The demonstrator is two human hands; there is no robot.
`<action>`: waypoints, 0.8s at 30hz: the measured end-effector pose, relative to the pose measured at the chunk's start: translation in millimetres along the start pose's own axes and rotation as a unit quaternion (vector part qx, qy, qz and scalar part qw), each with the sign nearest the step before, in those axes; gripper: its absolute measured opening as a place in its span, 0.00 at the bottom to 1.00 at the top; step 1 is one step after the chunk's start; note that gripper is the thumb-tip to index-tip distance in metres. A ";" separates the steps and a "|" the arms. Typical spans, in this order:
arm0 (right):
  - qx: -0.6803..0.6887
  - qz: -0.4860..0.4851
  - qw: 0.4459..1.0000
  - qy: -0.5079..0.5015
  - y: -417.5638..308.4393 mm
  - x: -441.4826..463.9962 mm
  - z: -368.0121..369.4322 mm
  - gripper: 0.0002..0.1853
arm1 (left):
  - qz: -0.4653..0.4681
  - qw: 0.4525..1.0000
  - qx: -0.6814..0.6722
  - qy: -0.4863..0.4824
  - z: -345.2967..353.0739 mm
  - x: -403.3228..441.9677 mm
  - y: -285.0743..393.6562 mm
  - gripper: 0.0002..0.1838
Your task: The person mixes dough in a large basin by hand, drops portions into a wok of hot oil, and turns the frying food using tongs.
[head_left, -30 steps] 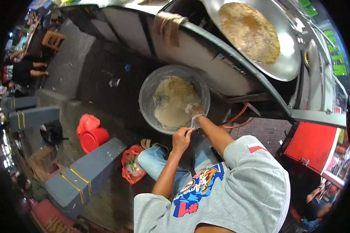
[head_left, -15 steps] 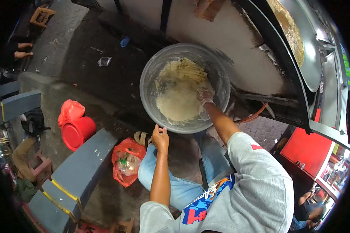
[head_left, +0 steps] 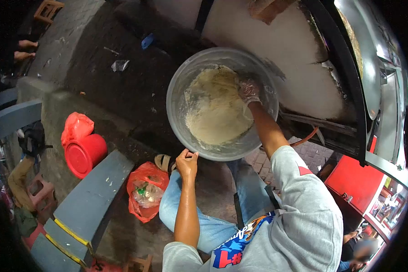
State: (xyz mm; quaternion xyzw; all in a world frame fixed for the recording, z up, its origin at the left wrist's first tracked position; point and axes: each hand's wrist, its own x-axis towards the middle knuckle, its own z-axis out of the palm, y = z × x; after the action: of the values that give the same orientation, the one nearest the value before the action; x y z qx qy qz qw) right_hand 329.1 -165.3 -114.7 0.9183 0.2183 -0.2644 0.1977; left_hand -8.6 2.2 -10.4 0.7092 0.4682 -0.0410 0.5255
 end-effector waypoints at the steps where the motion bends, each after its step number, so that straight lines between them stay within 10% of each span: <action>1: -0.010 -0.001 0.999 0.052 -1.1 3.2 7.7 0.26 | 0.009 1.000 -0.001 -0.001 0.7 0.2 -1.8 0.09; 4: 0.058 0.026 0.949 0.309 -7.3 20.5 40.5 0.25 | -0.020 1.000 -0.015 -0.005 1.7 1.0 0.1 0.08; 10: 0.032 0.013 0.998 -0.048 -7.0 49.0 39.5 0.26 | -0.005 1.000 -0.026 -0.003 0.6 2.3 4.3 0.07; 13: -0.009 0.005 0.999 -0.042 -1.2 32.6 19.1 0.26 | -0.006 1.000 0.001 -0.002 -3.9 0.5 11.5 0.08; 17: 0.348 -0.027 0.935 0.064 22.9 54.8 64.2 0.26 | -0.012 1.000 0.003 0.000 -5.2 0.7 14.2 0.14; 19: 0.221 -0.118 0.950 0.187 29.7 19.8 36.7 0.24 | -0.019 1.000 -0.008 0.002 -2.7 2.5 4.6 0.14; 22: 0.266 -0.042 0.959 -0.092 24.6 -27.7 -39.1 0.28 | -0.020 1.000 -0.010 0.004 -2.5 3.7 4.6 0.14; 24: 0.137 -0.097 0.985 -0.036 22.2 -42.0 -33.2 0.25 | -0.014 1.000 0.004 0.006 -3.8 3.4 9.6 0.13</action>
State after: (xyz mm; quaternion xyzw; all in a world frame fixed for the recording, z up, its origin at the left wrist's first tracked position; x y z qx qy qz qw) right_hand 321.5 -180.2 -59.2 0.9013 0.2606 -0.3422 0.0507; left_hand -1.6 7.3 -3.9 0.7048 0.4812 -0.0461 0.5192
